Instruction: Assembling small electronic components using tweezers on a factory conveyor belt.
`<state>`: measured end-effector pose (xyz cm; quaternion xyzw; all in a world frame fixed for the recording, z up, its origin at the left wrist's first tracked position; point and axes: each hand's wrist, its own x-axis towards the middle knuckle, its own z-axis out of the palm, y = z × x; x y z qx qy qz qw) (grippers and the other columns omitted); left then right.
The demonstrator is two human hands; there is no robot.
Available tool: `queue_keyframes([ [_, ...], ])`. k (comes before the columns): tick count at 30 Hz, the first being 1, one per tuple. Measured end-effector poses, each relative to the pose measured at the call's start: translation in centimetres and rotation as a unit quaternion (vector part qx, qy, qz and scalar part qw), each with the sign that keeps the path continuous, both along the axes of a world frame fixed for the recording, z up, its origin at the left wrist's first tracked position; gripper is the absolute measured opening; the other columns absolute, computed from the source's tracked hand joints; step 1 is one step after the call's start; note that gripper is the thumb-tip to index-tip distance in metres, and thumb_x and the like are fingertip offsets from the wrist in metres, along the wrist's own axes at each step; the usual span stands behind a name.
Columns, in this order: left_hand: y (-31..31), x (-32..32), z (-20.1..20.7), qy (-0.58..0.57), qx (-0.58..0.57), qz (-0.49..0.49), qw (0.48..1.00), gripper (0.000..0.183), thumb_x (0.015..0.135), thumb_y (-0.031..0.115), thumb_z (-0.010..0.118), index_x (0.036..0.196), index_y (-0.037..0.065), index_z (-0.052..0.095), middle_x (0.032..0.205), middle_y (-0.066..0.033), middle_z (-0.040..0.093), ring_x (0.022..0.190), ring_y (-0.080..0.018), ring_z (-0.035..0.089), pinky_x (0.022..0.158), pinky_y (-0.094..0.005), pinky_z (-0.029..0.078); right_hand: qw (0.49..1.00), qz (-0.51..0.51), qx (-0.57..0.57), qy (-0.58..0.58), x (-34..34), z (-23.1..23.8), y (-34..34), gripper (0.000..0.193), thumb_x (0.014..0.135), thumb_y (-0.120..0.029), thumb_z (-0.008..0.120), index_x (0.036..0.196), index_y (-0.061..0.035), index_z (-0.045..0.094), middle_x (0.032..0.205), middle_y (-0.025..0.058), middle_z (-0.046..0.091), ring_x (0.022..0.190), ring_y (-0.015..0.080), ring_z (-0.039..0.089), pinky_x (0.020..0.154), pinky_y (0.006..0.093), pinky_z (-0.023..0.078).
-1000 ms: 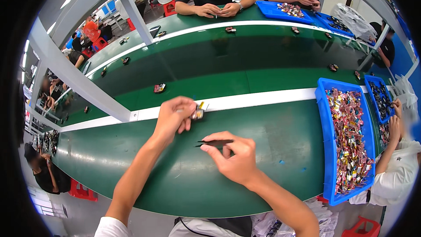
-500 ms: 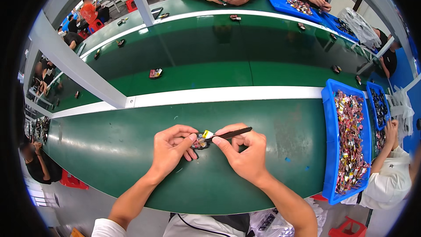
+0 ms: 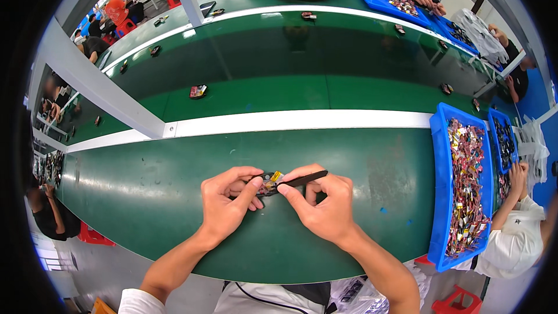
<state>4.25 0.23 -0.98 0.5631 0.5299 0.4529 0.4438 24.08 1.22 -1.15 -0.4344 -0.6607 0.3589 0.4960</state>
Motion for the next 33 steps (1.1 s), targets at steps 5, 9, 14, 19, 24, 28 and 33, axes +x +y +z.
queue_keyframes([
  [5, -0.1, 0.1, -0.2, 0.019, 0.016, 0.012, 1.0, 0.015, 0.094, 0.0, 0.067, 0.107, -0.006, 0.07, 0.072, -0.0102, 0.073, 0.06, -0.0131, 0.07, 0.052, -0.0233, 0.054, 1.0, -0.014, 0.013, -0.008, -0.1, 0.1, -0.2, 0.013, 0.082, 0.001, 0.079, 0.093, -0.0002, 0.073, 0.075, 0.0029, 0.072, 0.044, 0.0016, 0.046, 0.042, 0.0204, 0.032],
  [9, 0.0, 0.2, -0.6, 0.019, 0.04, 0.027, 0.999, 0.014, 0.091, 0.001, 0.069, 0.104, -0.005, 0.071, 0.074, -0.0126, 0.073, 0.057, -0.0139, 0.07, 0.05, -0.0234, 0.051, 0.999, -0.021, 0.03, -0.03, -0.3, 0.1, -0.1, 0.012, 0.081, 0.0, 0.08, 0.091, -0.0004, 0.074, 0.072, 0.0029, 0.07, 0.042, 0.0025, 0.045, 0.042, 0.0217, 0.032],
  [14, 0.0, 0.2, -0.8, 0.051, 0.104, 0.019, 0.993, 0.014, 0.089, -0.002, 0.07, 0.104, -0.003, 0.072, 0.087, -0.0122, 0.073, 0.059, -0.0145, 0.069, 0.05, -0.024, 0.053, 0.998, -0.015, 0.034, -0.046, -0.2, 0.0, 0.0, 0.012, 0.081, 0.0, 0.08, 0.092, -0.0002, 0.074, 0.068, 0.0025, 0.067, 0.041, 0.0021, 0.043, 0.042, 0.0222, 0.031],
  [19, 0.1, 0.1, -0.5, 0.077, 0.158, -0.005, 0.984, 0.016, 0.09, -0.005, 0.068, 0.105, -0.004, 0.072, 0.09, -0.0128, 0.073, 0.063, -0.0159, 0.071, 0.051, -0.0241, 0.054, 0.996, -0.001, -0.08, 0.048, 0.1, 0.4, 0.1, 0.012, 0.085, 0.0, 0.078, 0.095, 0.0017, 0.072, 0.069, 0.0002, 0.067, 0.048, -0.0016, 0.042, 0.044, 0.0185, 0.028],
  [24, 0.3, 0.0, -0.7, 0.078, 0.2, -0.013, 0.977, 0.017, 0.089, -0.007, 0.068, 0.105, -0.005, 0.072, 0.091, -0.0143, 0.072, 0.063, -0.0163, 0.071, 0.05, -0.024, 0.053, 0.982, 0.018, -0.148, 0.115, 0.6, 0.0, 0.3, 0.011, 0.087, 0.001, 0.076, 0.096, 0.0024, 0.071, 0.072, -0.0009, 0.067, 0.051, -0.0029, 0.042, 0.045, 0.0173, 0.027],
  [28, 0.0, 0.3, -0.6, 0.079, 0.204, -0.002, 0.976, 0.016, 0.089, -0.007, 0.068, 0.105, -0.006, 0.071, 0.091, -0.0146, 0.072, 0.063, -0.0165, 0.071, 0.049, -0.0236, 0.053, 0.974, 0.012, -0.178, 0.141, 0.6, 0.1, 0.3, 0.011, 0.087, 0.001, 0.076, 0.097, 0.0027, 0.071, 0.073, -0.0004, 0.068, 0.051, -0.0031, 0.041, 0.045, 0.0169, 0.027],
  [33, -0.2, 0.3, -0.5, 0.067, 0.16, 0.011, 0.985, 0.015, 0.091, -0.006, 0.067, 0.106, -0.007, 0.07, 0.091, -0.0146, 0.072, 0.064, -0.0168, 0.072, 0.051, -0.0241, 0.057, 0.991, -0.012, -0.101, 0.082, 0.2, 0.4, 0.0, 0.011, 0.087, 0.0, 0.076, 0.096, 0.0031, 0.071, 0.073, -0.0001, 0.069, 0.051, -0.0033, 0.041, 0.045, 0.0169, 0.028],
])
